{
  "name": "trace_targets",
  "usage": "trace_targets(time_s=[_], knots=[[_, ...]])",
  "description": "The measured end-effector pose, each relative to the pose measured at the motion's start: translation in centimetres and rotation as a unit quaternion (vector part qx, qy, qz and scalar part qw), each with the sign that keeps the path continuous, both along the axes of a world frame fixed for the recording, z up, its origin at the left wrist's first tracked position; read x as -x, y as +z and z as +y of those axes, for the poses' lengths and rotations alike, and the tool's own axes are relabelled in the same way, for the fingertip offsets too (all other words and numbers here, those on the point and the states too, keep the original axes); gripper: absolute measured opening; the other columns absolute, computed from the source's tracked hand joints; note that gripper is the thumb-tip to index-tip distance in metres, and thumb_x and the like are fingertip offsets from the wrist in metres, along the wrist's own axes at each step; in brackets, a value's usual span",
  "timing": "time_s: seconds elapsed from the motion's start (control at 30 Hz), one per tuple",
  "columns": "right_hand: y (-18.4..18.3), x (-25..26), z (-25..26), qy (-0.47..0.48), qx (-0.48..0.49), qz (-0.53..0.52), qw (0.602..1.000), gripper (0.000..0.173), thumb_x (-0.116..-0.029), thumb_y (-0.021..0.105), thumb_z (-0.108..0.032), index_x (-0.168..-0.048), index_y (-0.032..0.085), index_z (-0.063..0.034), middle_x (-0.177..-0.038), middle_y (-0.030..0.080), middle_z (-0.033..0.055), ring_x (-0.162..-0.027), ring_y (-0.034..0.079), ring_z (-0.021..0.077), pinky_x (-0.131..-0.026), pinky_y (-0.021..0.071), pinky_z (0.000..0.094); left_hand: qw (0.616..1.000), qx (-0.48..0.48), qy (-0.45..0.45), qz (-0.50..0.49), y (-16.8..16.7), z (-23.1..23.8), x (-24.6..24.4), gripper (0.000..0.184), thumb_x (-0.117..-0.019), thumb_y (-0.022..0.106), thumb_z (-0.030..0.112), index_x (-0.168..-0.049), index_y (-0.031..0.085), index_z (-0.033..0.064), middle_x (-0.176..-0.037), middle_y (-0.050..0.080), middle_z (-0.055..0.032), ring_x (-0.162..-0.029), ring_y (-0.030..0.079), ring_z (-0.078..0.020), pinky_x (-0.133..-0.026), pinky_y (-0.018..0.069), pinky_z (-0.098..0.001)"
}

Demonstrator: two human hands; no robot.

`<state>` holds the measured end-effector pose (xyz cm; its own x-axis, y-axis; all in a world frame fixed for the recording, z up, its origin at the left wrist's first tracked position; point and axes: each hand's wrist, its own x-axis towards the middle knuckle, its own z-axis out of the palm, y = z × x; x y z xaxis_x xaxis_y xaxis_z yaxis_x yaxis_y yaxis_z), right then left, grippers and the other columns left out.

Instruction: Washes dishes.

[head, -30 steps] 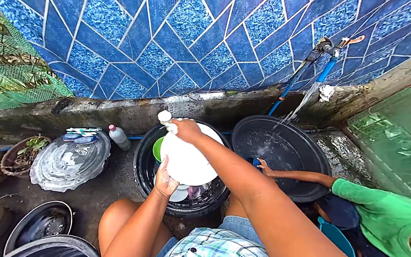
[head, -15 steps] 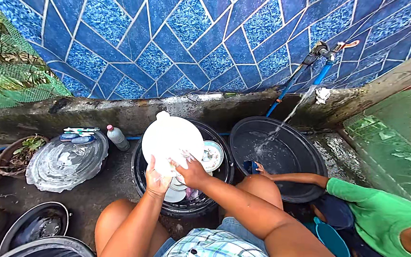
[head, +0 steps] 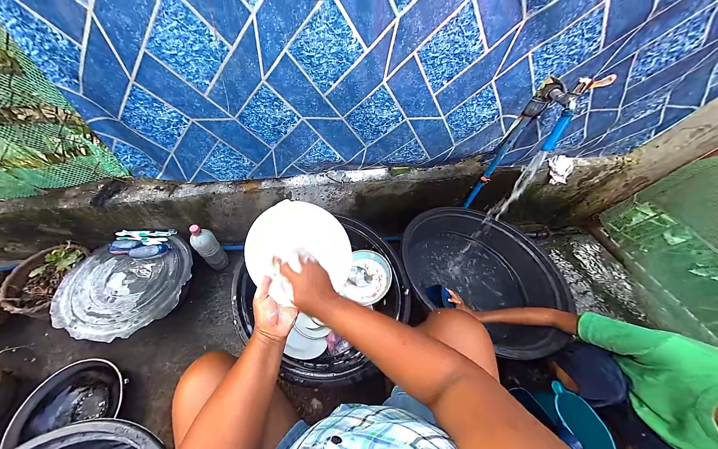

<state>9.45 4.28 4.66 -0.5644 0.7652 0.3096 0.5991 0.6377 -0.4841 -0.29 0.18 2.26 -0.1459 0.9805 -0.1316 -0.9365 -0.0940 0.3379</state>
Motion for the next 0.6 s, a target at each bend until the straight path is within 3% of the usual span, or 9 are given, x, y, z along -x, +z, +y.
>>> trace_targets(time_s=[0.1,0.17,0.23,0.27,0.3,0.37,0.47,0.53,0.6], knots=[[-4.4,-2.2,-2.0,0.105,-0.195,0.111,0.969,0.029,-0.0967,0.058,-0.007,-0.12,0.075,-0.0086,-0.126,0.071,0.0211,-0.127,0.062,0.0448,-0.11,0.0461,0.0607,0.999,-0.02,0.026,0.007,0.0,-0.3,1.0,0.059,-0.1106,0.012,0.039,-0.105,0.064,0.0111,-0.092,0.075,-0.0086,-0.087,0.074,-0.0199,-0.076,0.0634,-0.0386],[-6.2,-4.6,-0.9,0.032,-0.235,0.152,0.959,0.028,-0.0998,0.053,-0.015,-0.116,0.074,-0.0064,-0.119,0.072,0.0256,-0.12,0.065,0.0465,-0.106,0.0487,0.0601,0.999,-0.028,0.022,0.004,0.2,-0.6,1.4,0.055,-0.1106,0.014,0.038,-0.112,0.061,0.0109,-0.1,0.074,-0.0108,-0.094,0.074,-0.0242,-0.081,0.0623,-0.0449],[-5.0,-6.1,0.9,-0.081,-0.145,0.164,0.972,0.035,-0.0966,0.055,-0.013,-0.123,0.068,0.0066,-0.129,0.064,0.0335,-0.126,0.06,0.0506,-0.108,0.0457,0.0618,1.0,-0.027,0.013,0.007,0.3,-0.8,1.3,0.053,-0.1109,0.015,0.037,-0.112,0.061,0.0115,-0.101,0.074,-0.0102,-0.096,0.074,-0.024,-0.082,0.0623,-0.0456],[-3.2,-6.5,1.9,-0.118,-0.053,0.164,0.978,0.042,-0.0965,0.056,-0.007,-0.135,0.06,0.0094,-0.142,0.055,0.0336,-0.136,0.051,0.0495,-0.115,0.0394,0.061,1.0,-0.023,0.006,0.009,0.1,-1.0,1.2,0.053,-0.1109,0.015,0.036,-0.112,0.061,0.0113,-0.102,0.074,-0.0101,-0.097,0.074,-0.0238,-0.083,0.0621,-0.0453],[-1.5,-6.4,3.2,-0.152,0.008,0.155,0.976,0.047,-0.0984,0.056,-0.005,-0.144,0.054,0.0059,-0.149,0.051,0.0297,-0.14,0.049,0.0454,-0.117,0.0388,0.0584,1.0,-0.017,-0.002,0.013,0.0,-1.1,0.9,0.052,-0.1108,0.014,0.035,-0.112,0.06,0.0111,-0.102,0.074,-0.0102,-0.097,0.073,-0.0236,-0.084,0.0617,-0.0449],[1.0,-5.3,5.3,-0.186,0.025,0.106,0.976,0.049,-0.0995,0.056,-0.005,-0.148,0.052,-0.0011,-0.152,0.05,0.025,-0.14,0.051,0.0414,-0.114,0.0424,0.0573,1.0,-0.005,-0.013,0.018,0.1,-1.3,0.3,0.049,-0.1114,0.015,0.033,-0.115,0.059,0.0103,-0.104,0.074,-0.011,-0.099,0.073,-0.0234,-0.086,0.0613,-0.0442],[2.5,-2.3,4.1,-0.086,0.036,-0.019,0.995,0.053,-0.0985,0.058,-0.008,-0.151,0.051,-0.0072,-0.15,0.048,0.0314,-0.143,0.044,0.0469,-0.117,0.0376,0.0596,0.999,0.014,-0.009,0.028,0.9,-1.1,-0.2,0.049,-0.1121,0.015,0.034,-0.117,0.058,0.0103,-0.103,0.073,-0.0103,-0.097,0.073,-0.0215,-0.084,0.062,-0.042],[2.0,-1.1,2.3,0.028,0.04,-0.054,0.997,0.045,-0.1035,0.051,-0.015,-0.148,0.056,-0.0089,-0.15,0.053,0.0256,-0.144,0.045,0.0409,-0.12,0.0364,0.0554,1.0,0.005,-0.011,0.022,0.4,-0.8,0.2,0.054,-0.1116,0.013,0.037,-0.115,0.06,0.0103,-0.101,0.073,-0.0103,-0.095,0.073,-0.0212,-0.082,0.0624,-0.0417],[1.7,-1.5,2.4,0.051,0.046,-0.056,0.996,0.044,-0.1048,0.05,-0.015,-0.148,0.056,-0.0086,-0.153,0.05,0.0234,-0.148,0.041,0.0379,-0.124,0.0309,0.0529,1.0,0.008,-0.014,0.013,0.1,-0.8,0.4,0.054,-0.1117,0.014,0.038,-0.115,0.06,0.0095,-0.101,0.073,-0.011,-0.094,0.073,-0.0226,-0.08,0.0627,-0.0429]])
